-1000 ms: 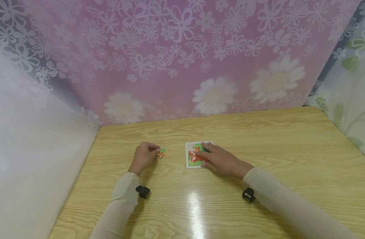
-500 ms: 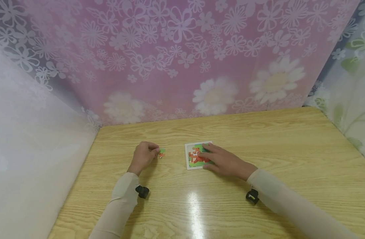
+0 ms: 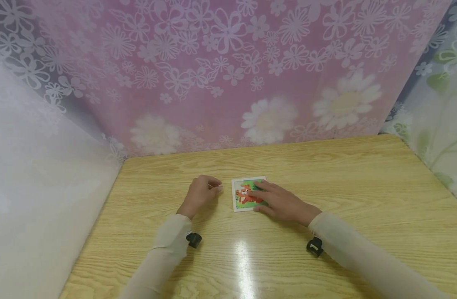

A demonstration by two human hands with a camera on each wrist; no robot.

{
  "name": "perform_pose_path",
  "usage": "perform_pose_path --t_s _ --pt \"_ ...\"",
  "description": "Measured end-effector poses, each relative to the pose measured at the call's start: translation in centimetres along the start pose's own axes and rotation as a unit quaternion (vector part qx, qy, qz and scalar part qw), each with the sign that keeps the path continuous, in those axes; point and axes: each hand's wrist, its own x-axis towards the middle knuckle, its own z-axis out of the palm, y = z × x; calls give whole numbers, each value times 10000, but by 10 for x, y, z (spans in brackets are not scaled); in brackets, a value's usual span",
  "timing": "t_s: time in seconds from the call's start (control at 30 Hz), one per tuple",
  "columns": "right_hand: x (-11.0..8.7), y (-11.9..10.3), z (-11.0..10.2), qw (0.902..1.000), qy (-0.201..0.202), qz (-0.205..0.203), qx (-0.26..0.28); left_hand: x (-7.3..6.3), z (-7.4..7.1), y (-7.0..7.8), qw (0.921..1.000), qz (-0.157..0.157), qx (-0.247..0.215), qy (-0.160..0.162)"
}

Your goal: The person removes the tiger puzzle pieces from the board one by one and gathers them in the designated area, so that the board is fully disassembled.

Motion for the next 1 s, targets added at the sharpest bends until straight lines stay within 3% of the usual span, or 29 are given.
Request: perform_pose_path --t_s 0.13,0.33,0.7,1.0 --pt "0 -1 -1 10000 -4 47 30 3 10 8 9993 290 13 -238" --pt "1 -2 -1 10000 -33 44 25 7 21 17 9972 430 31 -607" --pt "0 -1 0 9999 -11 108 56 10 29 20 9935 673 317 -862" --pt "0 -4 -2 9998 -32 177 106 12 32 21 9944 475 233 -919"
